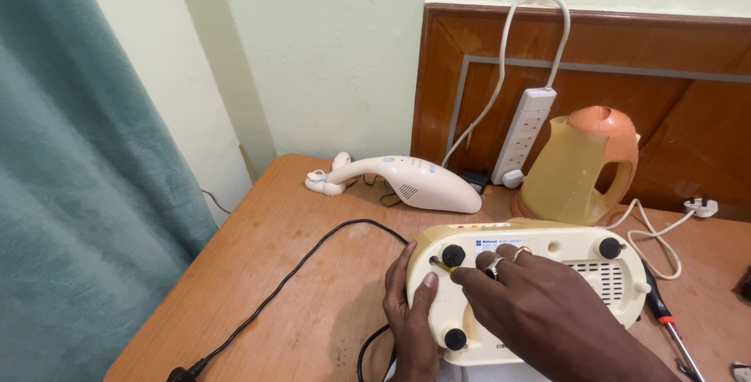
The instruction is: The person uses a screwdriver to unscrew screws from the base of a small electric appliance lying upside down on a table, removing screws one at a time and setting them on a paper sheet. Near the end, the person wipes the appliance base with a cloth.
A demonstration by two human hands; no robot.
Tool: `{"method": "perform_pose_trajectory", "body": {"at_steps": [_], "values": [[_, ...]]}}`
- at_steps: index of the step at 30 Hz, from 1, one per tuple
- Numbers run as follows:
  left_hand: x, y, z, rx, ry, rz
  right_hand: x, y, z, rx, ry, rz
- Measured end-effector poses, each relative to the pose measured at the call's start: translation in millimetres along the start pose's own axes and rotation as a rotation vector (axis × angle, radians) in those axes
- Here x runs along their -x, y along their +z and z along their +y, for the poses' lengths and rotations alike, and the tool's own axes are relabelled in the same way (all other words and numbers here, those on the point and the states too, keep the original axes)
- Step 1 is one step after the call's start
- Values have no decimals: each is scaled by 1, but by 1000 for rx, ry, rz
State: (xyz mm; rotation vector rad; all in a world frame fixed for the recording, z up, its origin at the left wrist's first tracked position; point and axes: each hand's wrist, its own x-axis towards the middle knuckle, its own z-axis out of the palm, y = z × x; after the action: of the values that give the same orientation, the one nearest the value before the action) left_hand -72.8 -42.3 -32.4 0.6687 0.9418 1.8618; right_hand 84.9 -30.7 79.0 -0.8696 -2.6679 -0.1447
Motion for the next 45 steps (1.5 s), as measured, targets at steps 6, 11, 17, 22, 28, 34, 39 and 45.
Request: {"method": "perform_pose_trajectory", "body": {"at_steps": [6,11,17,22,28,34,39,45], "values": [[3,1,3,-6,-5,-2,-2,-6,-5,39,-61,39],[3,2,3,-4,-31,6,-8,-16,-15,63,-28,-10],[1,2,-4,30,13,4,-15,-21,-17,45,-38,-30],[0,1,-8,-15,55,2,-13,-15,-11,34,8,-110],[1,1,-8,-27,72,-5,-14,-16,-13,36,-24,-107],[3,2,-5,-43,81,-11,-28,-33,-32,118,-11,-229],[2,2,-6,-11,43,-13,-38,-42,-38,191,79,-394],[-2,2,-9,55,31,10,-35,-37,-24,164,-216,-132]]}}
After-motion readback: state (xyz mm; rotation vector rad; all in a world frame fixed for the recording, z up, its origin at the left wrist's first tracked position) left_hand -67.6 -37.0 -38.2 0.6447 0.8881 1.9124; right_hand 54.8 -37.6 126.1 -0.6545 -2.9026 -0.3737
